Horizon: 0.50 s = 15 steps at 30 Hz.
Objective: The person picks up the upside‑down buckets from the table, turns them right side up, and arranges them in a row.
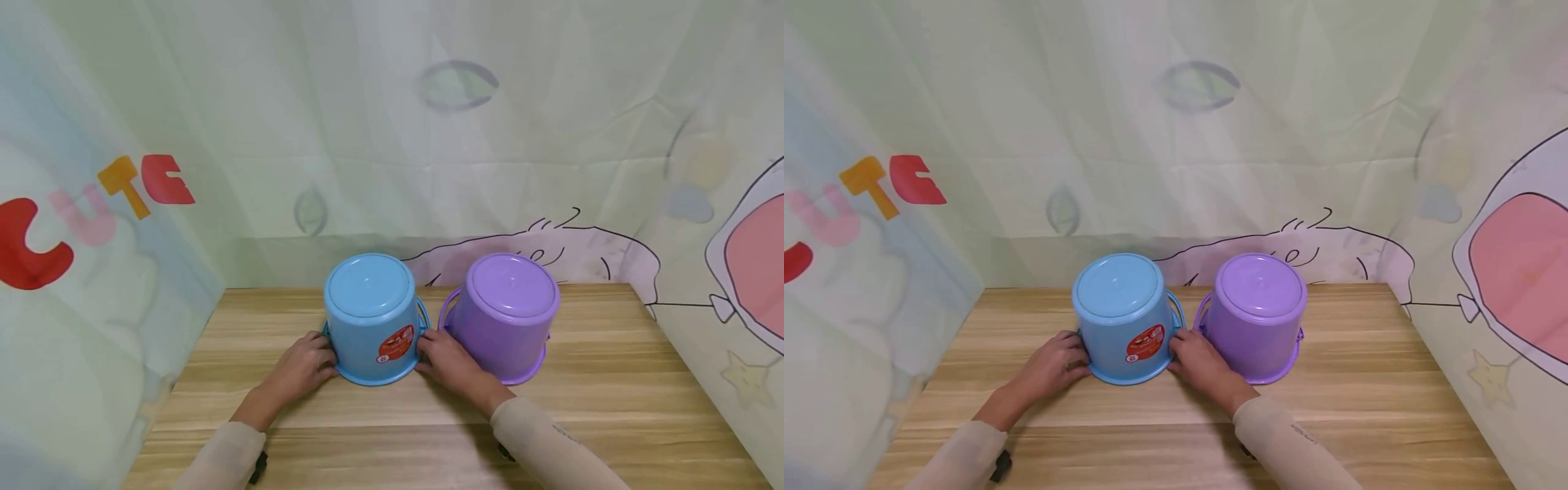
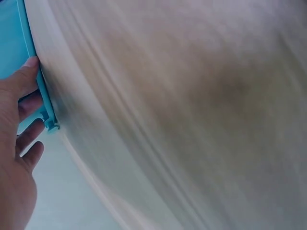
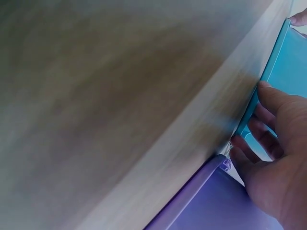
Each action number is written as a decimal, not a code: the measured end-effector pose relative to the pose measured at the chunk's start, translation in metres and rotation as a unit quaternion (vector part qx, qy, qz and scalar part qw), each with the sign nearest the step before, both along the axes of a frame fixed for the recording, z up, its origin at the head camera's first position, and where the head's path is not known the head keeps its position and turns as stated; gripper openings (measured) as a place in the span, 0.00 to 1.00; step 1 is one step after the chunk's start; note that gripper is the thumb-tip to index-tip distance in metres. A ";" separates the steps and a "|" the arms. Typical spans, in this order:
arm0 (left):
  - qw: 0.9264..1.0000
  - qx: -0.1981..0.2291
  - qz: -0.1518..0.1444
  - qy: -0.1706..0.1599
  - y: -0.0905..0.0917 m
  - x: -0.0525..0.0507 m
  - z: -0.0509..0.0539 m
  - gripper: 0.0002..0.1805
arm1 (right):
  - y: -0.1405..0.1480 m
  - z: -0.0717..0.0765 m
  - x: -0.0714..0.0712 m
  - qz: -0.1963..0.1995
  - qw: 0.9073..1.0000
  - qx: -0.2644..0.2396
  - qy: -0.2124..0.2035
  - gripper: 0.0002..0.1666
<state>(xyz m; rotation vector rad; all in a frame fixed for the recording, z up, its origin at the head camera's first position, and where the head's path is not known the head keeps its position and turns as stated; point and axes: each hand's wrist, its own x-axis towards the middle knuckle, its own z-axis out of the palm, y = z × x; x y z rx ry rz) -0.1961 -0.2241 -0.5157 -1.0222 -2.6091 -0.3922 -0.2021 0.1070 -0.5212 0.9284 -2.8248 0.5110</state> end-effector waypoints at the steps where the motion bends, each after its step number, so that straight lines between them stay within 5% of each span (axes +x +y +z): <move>1: 1.000 -0.001 0.004 -0.007 0.001 0.000 0.001 0.10 | 0.000 0.000 0.000 0.001 1.000 0.000 0.002 0.13; 15: 0.998 0.005 0.052 -0.035 0.002 0.003 -0.001 0.16 | 0.001 0.000 0.003 0.004 1.000 -0.016 0.009 0.12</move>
